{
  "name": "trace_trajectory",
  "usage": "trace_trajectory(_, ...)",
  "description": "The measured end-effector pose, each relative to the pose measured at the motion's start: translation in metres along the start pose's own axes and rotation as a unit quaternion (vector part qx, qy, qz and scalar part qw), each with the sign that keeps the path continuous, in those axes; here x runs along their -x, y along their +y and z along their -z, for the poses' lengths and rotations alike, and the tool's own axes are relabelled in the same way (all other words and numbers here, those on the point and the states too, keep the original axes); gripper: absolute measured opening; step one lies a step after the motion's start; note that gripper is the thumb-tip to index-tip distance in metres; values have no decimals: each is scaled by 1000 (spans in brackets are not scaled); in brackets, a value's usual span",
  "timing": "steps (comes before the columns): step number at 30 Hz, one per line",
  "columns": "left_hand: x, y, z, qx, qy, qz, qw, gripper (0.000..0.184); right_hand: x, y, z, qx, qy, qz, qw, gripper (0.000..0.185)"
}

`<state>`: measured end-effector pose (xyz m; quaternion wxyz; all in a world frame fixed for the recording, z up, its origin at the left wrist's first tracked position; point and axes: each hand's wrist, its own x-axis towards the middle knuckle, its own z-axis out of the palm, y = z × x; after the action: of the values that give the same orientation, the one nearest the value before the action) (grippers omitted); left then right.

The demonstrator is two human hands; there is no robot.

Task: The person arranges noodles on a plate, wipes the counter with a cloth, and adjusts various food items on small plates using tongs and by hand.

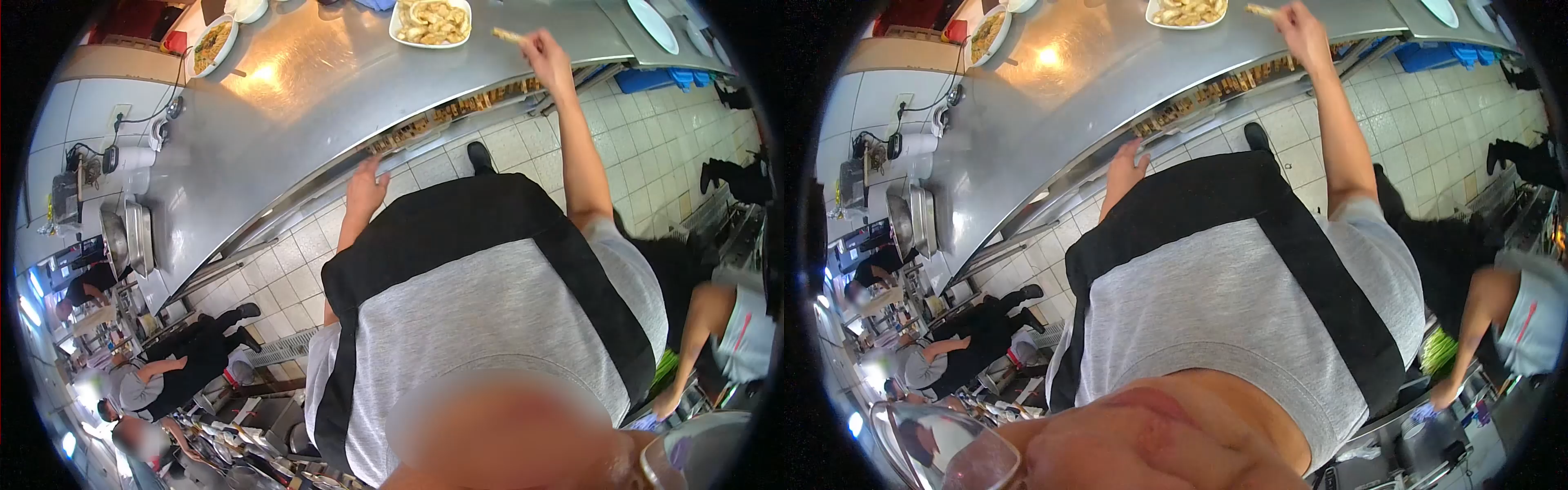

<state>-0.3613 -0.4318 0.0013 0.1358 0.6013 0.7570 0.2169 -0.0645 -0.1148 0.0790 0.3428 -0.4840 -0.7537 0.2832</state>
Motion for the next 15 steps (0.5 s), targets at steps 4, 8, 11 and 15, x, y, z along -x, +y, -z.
trace_trajectory(4,-28,63,18,210,-4,70,975,29,-104,-47,-7,184,17,85,979,25)
trace_trajectory(8,-81,88,16,278,74,74,955,24,-178,-40,-42,251,-120,153,948,23)
trace_trajectory(11,-128,82,1,299,91,105,944,24,-217,-32,-48,252,-217,134,934,26)
trace_trajectory(15,-183,88,-14,477,155,183,846,31,-252,3,-36,214,-267,19,939,38)
